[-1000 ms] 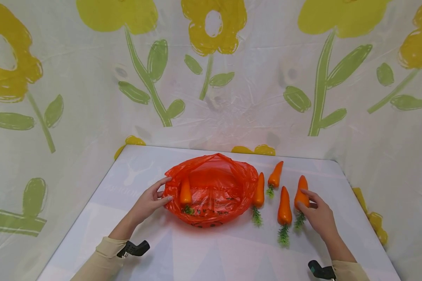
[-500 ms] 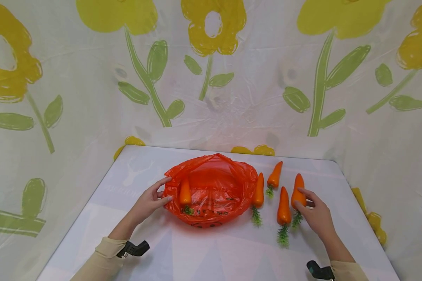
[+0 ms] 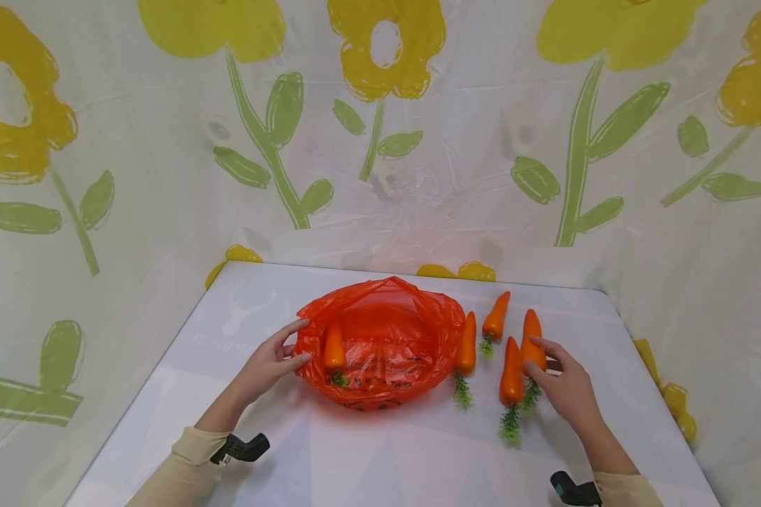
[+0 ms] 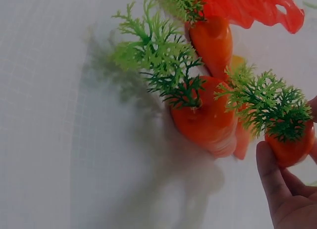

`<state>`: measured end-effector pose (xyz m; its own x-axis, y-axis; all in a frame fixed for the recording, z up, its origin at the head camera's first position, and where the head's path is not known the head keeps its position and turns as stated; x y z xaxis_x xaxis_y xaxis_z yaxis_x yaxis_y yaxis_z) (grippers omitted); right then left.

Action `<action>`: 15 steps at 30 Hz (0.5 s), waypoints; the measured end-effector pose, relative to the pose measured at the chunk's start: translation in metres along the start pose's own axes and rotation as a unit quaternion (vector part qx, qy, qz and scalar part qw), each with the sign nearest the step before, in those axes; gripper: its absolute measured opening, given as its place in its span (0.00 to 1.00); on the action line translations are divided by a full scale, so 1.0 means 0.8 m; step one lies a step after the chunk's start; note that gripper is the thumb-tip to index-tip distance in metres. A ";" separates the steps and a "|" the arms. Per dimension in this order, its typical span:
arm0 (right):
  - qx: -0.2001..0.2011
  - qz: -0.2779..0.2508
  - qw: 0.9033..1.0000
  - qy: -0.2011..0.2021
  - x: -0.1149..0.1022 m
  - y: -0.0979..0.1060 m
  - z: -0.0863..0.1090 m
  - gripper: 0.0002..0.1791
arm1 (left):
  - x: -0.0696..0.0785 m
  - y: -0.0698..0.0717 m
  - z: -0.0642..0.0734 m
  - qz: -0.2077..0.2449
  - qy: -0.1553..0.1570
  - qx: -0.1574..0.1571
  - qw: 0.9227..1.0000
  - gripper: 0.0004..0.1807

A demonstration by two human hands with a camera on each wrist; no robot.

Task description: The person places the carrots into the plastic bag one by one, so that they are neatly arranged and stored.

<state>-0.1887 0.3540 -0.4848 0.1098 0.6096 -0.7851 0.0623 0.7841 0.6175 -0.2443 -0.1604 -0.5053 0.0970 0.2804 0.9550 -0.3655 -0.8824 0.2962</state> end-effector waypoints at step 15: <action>-0.015 -0.020 0.999 0.023 -0.018 -0.009 0.005 0.36 | -0.001 -0.001 -0.002 0.005 -0.006 -0.007 1.000 0.38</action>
<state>-0.1870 0.3390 -0.4775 0.0622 0.5811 -0.8114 0.0368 0.8111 0.5837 -0.2452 -0.1592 -0.5061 0.1042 0.2676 0.9579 -0.3786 -0.8799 0.2870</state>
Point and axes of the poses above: each hand's wrist, its own z-axis away from the middle knuckle, its own y-axis out of the back of the hand, x = y × z, the point moved 3 cm from there along -z, towards the middle knuckle, and after that the axes turned 6 degrees about -z, right-handed, at the moved point
